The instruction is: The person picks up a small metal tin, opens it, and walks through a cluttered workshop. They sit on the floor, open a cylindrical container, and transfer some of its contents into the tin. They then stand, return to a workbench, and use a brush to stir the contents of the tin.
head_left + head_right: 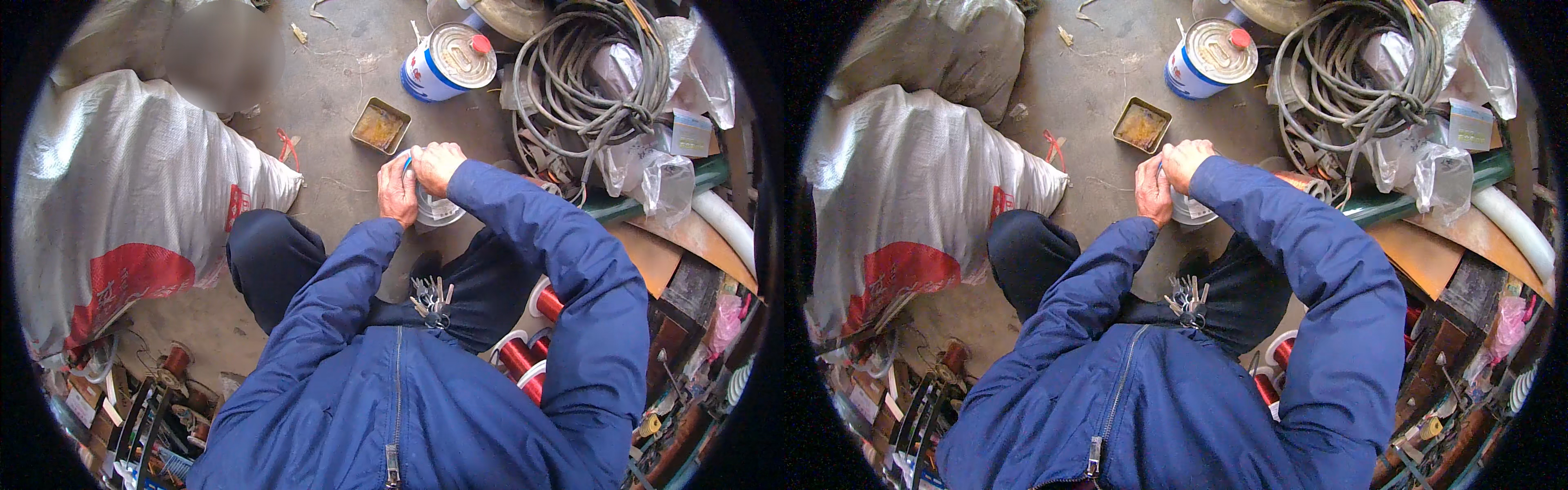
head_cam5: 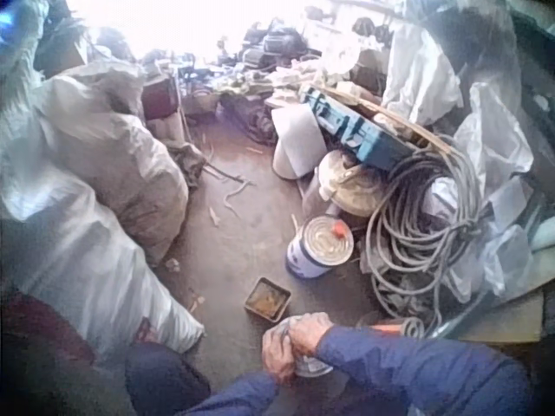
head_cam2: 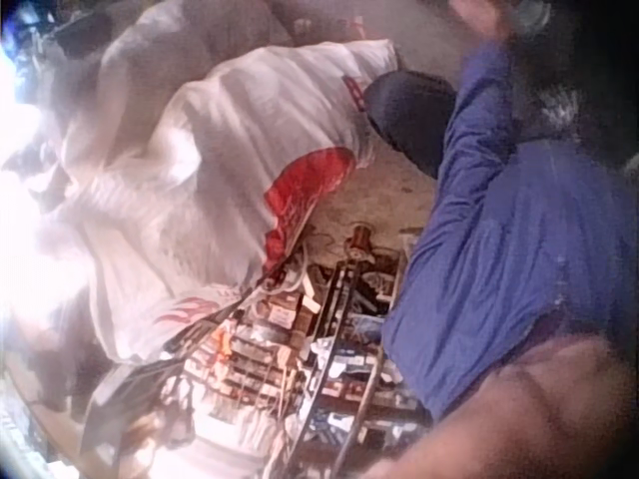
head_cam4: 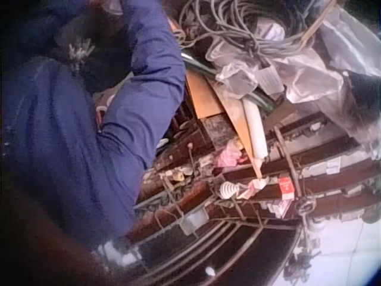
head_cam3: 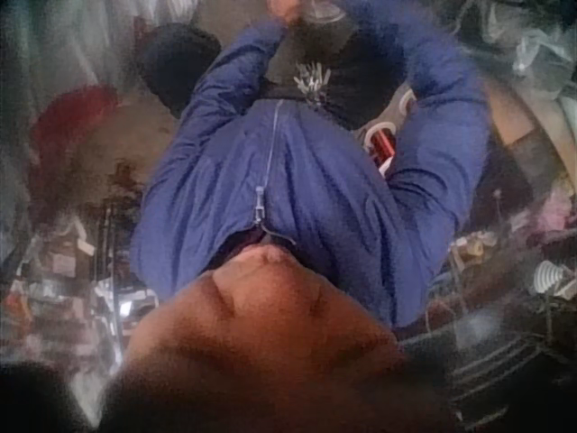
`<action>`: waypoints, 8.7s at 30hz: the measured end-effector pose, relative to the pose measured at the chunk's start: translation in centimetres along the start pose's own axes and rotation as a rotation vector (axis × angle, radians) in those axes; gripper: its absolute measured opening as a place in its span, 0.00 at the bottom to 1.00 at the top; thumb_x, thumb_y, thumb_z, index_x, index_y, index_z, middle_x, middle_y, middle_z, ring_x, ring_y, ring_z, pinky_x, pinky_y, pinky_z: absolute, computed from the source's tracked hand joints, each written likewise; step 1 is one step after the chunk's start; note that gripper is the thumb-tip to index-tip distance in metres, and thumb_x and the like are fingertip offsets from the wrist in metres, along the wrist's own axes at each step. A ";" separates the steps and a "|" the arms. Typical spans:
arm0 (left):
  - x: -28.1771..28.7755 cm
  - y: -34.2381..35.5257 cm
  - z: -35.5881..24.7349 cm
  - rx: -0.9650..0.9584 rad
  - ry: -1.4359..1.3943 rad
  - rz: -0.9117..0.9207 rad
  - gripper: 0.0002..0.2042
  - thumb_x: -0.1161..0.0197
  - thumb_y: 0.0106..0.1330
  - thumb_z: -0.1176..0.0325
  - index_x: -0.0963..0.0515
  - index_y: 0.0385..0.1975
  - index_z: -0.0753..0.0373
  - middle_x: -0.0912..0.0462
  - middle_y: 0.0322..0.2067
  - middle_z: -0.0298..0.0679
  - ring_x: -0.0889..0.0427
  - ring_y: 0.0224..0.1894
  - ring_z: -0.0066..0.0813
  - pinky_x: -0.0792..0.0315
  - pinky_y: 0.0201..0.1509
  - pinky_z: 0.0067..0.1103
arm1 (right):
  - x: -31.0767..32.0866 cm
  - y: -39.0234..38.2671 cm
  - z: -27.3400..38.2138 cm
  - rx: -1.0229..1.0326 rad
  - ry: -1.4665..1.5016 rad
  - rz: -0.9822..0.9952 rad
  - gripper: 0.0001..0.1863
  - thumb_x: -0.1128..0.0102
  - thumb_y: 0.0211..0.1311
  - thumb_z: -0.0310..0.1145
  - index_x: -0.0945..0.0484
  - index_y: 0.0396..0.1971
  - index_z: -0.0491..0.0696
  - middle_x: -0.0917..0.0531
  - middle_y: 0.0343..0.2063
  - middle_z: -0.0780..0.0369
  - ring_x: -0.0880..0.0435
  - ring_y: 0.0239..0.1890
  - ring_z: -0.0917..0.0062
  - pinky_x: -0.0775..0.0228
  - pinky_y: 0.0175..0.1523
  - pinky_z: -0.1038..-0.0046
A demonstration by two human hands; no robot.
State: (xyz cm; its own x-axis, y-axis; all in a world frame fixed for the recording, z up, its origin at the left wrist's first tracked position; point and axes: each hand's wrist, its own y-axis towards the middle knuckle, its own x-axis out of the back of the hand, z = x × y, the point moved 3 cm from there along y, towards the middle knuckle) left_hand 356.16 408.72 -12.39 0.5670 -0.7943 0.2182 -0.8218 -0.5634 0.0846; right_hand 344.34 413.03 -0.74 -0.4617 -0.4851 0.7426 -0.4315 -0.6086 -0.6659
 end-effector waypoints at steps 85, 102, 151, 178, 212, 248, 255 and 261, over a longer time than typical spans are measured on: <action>0.3 -1.5 5.2 0.691 -0.534 -0.104 0.19 0.50 0.79 0.63 0.22 0.62 0.67 0.17 0.57 0.40 0.21 0.60 0.30 0.32 0.68 0.25 | -7.9 -7.1 -4.2 0.425 0.253 -0.468 0.13 0.38 0.55 0.26 0.24 0.42 0.46 0.23 0.39 0.56 0.20 0.44 0.61 0.26 0.48 0.60; -1.2 -1.1 10.4 0.678 -0.680 0.270 0.19 0.47 0.69 0.70 0.20 0.57 0.66 0.16 0.55 0.41 0.21 0.59 0.29 0.31 0.68 0.24 | 0.3 -8.3 -2.9 0.263 0.298 -0.283 0.08 0.33 0.61 0.32 0.17 0.40 0.50 0.17 0.36 0.54 0.14 0.35 0.54 0.22 0.40 0.58; -5.8 -7.9 4.8 1.310 -1.173 0.172 0.33 0.59 0.78 0.39 0.31 0.73 0.55 0.32 0.74 0.42 0.39 0.75 0.44 0.45 0.76 0.47 | 2.7 3.7 -1.4 0.124 0.162 -0.182 0.07 0.32 0.61 0.37 0.15 0.36 0.52 0.17 0.34 0.55 0.14 0.41 0.54 0.23 0.45 0.55; -2.8 -4.2 1.5 1.282 -1.087 0.091 0.33 0.57 0.78 0.41 0.32 0.73 0.59 0.31 0.73 0.40 0.37 0.74 0.38 0.46 0.79 0.37 | 3.6 -0.2 -2.9 0.182 0.252 -0.408 0.07 0.30 0.59 0.35 0.16 0.35 0.52 0.18 0.33 0.56 0.14 0.37 0.55 0.22 0.40 0.58; -5.0 -6.3 4.6 1.297 -1.094 0.052 0.29 0.59 0.80 0.43 0.25 0.67 0.54 0.23 0.67 0.39 0.30 0.70 0.38 0.40 0.74 0.38 | 2.6 3.7 -2.1 0.134 0.186 -0.263 0.09 0.32 0.60 0.38 0.16 0.36 0.51 0.17 0.34 0.54 0.15 0.40 0.53 0.23 0.44 0.54; -7.8 -2.4 9.2 0.632 -0.685 0.123 0.24 0.52 0.80 0.57 0.28 0.69 0.63 0.28 0.70 0.48 0.34 0.74 0.39 0.44 0.79 0.30 | -2.3 -7.2 -7.6 0.152 0.282 -0.449 0.08 0.30 0.57 0.28 0.18 0.36 0.49 0.18 0.35 0.56 0.14 0.36 0.55 0.21 0.41 0.56; -8.5 -0.2 4.2 0.541 -0.632 0.257 0.30 0.48 0.80 0.55 0.37 0.75 0.65 0.34 0.74 0.45 0.38 0.76 0.37 0.47 0.79 0.30 | -4.7 -7.5 -11.2 0.006 0.331 -0.615 0.07 0.32 0.59 0.27 0.19 0.36 0.46 0.18 0.35 0.54 0.15 0.39 0.53 0.21 0.43 0.56; -8.2 0.5 0.7 0.403 -0.306 0.347 0.39 0.33 0.71 0.55 0.41 0.76 0.67 0.38 0.74 0.55 0.39 0.77 0.48 0.43 0.79 0.36 | -4.7 -8.0 -13.2 -0.090 0.479 -0.627 0.15 0.32 0.58 0.24 0.19 0.47 0.45 0.21 0.43 0.49 0.17 0.45 0.53 0.22 0.53 0.58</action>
State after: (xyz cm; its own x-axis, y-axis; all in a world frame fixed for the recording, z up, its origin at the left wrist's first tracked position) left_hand 351.13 414.79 -14.81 0.3090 -0.9425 -0.1274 -0.9097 -0.2539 -0.3286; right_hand 339.72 428.45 0.11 -0.3863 0.2662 0.8831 -0.7730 -0.6158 -0.1525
